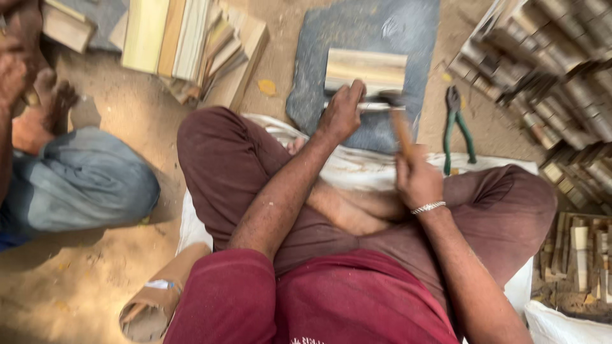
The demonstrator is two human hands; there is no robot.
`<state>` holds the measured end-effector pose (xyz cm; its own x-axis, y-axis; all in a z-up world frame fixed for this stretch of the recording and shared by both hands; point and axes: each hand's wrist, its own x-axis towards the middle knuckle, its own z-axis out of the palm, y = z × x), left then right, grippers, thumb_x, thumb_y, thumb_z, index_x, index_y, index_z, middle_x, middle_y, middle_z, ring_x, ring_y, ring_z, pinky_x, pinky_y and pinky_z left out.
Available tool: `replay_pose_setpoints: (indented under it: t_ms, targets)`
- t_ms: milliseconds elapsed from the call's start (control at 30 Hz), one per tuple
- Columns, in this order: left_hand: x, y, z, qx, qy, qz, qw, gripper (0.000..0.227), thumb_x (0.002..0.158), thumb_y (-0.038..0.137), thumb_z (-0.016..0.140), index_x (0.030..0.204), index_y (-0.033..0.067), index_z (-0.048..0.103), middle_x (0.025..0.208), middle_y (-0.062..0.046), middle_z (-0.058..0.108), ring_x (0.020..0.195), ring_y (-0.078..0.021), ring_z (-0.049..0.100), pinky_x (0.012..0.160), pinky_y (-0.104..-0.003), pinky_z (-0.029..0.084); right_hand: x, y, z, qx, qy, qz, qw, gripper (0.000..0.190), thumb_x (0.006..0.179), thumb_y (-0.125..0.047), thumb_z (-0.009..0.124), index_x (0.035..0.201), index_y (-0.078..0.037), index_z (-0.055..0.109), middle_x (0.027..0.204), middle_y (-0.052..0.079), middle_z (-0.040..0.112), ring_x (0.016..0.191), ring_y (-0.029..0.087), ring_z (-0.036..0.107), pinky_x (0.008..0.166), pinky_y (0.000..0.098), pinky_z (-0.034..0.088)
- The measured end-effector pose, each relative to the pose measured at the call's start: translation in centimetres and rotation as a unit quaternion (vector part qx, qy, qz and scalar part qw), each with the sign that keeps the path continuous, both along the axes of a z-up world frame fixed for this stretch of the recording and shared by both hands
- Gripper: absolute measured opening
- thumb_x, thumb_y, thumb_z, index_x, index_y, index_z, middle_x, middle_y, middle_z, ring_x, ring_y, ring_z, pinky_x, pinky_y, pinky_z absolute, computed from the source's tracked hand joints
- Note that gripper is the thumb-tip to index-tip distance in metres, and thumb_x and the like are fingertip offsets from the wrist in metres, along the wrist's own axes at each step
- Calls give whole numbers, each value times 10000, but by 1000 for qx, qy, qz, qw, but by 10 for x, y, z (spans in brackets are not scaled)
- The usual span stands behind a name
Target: The person sits cross-legged on the ground and uses a hammer to drive nails into small wooden planks, assembling them into a small wooden structure. Another person works alongside doing the same task.
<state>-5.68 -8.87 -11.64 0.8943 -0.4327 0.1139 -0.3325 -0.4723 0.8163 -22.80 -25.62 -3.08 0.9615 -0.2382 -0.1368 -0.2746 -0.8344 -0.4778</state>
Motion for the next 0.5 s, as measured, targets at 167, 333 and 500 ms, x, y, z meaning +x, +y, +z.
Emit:
replay_pose_setpoints:
  t_ms: [167, 333, 500]
  targets:
    - [14, -1, 11, 88, 18, -23, 996, 396, 833, -20, 688, 1184, 117, 565, 1046, -206, 604, 1024, -452, 608, 863, -558, 502, 20, -9, 2, -24, 45, -38, 998, 407, 1032, -459, 563, 1049, -54, 528, 764, 286, 683, 744, 519, 652, 655, 588, 496]
    - [-18, 13, -3, 91, -21, -20, 995, 395, 760, 120, 847, 1092, 127, 633, 1173, -135, 570, 1176, -364, 513, 1045, -507, 434, 2, -8, -4, 26, 22, -68, 997, 435, 1063, -458, 561, 1036, -28, 498, 755, 290, 655, 735, 512, 636, 636, 590, 478]
    - [-23, 20, -7, 86, -24, -30, 996, 362, 770, 185, 857, 1074, 122, 672, 1160, -114, 512, 1166, -326, 464, 1041, -473, 398, 19, 5, -12, 60, 142, -80, 985, 400, 1043, -452, 514, 1026, -52, 504, 732, 255, 673, 670, 489, 670, 592, 585, 514]
